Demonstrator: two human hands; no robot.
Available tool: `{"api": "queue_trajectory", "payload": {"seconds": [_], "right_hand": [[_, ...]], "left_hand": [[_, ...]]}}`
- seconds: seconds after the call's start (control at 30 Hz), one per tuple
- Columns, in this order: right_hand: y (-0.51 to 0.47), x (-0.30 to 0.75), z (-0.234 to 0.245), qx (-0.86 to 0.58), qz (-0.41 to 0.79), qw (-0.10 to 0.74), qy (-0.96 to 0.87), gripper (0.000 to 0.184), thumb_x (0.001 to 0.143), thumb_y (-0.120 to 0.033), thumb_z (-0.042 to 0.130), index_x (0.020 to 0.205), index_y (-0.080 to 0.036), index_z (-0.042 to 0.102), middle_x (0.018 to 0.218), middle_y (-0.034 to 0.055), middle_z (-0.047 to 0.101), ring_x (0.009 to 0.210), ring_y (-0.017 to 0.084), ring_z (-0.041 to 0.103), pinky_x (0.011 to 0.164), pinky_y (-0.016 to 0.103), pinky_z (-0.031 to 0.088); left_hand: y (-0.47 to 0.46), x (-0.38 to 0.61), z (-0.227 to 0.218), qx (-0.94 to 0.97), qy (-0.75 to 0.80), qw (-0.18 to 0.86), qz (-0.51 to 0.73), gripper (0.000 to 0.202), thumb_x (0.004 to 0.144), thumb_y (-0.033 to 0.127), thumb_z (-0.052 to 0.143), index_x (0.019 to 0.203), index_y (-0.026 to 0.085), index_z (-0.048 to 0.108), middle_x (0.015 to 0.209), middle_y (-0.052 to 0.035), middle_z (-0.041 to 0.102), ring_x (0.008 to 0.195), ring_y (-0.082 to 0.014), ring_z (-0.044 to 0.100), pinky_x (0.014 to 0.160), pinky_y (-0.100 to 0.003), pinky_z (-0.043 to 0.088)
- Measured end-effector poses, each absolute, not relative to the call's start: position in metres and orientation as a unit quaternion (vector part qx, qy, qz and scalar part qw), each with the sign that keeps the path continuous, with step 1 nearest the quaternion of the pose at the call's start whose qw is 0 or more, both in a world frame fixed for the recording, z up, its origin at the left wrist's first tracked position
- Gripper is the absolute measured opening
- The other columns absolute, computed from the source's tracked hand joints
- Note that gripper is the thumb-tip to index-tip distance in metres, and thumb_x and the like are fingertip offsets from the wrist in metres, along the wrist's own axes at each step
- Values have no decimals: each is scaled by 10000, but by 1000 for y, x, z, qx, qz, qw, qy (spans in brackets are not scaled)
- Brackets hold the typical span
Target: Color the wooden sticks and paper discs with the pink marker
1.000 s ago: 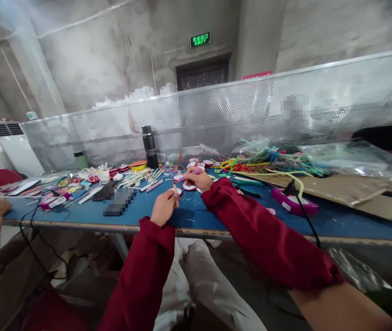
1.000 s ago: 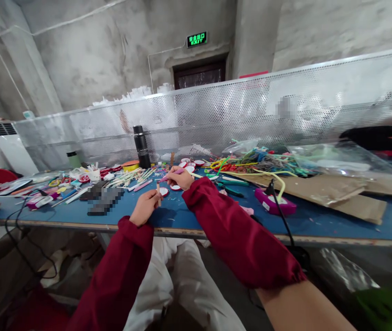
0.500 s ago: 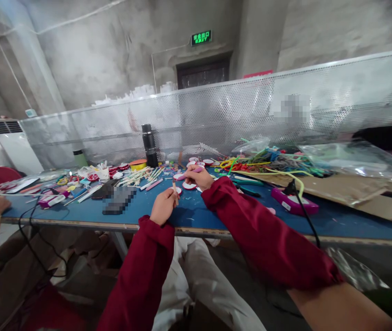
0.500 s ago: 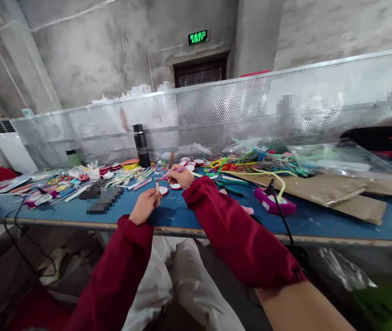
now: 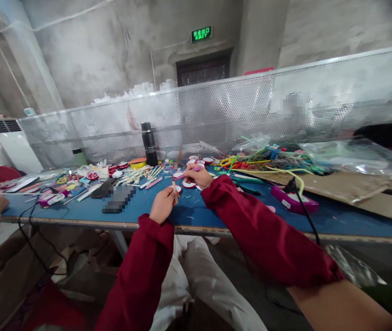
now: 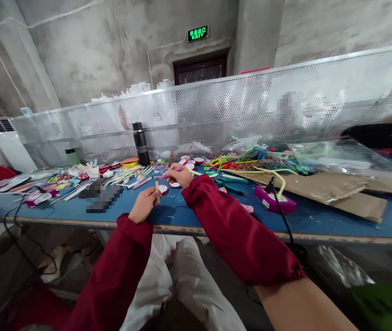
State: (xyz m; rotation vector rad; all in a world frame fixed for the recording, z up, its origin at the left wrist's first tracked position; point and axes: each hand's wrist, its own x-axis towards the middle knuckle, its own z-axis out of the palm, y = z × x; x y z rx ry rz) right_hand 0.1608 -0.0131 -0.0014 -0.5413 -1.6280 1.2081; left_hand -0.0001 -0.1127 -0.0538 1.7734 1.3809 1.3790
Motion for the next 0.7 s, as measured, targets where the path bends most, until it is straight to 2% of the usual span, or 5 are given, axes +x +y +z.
{"api": "queue_trajectory", "payload": {"seconds": [0.5, 0.7], "right_hand": [[-19, 162, 3, -227, 498, 509, -664, 263, 628, -355, 749, 634, -229, 518, 497, -37, 626, 414, 102, 503, 421, 233, 403], [-21, 162, 2, -222, 502, 509, -663, 276, 637, -365, 766, 667, -219, 534, 528, -31, 642, 453, 106, 544, 444, 218, 422]], "left_hand": [[-113, 0, -54, 652, 518, 243, 498, 295, 917, 407, 463, 775, 189, 602, 540, 37, 491, 519, -115, 444, 533, -244, 306], [-114, 1, -52, 654, 518, 243, 494, 301, 916, 412, 466, 778, 187, 610, 541, 32, 496, 519, -120, 445, 534, -247, 312]]}}
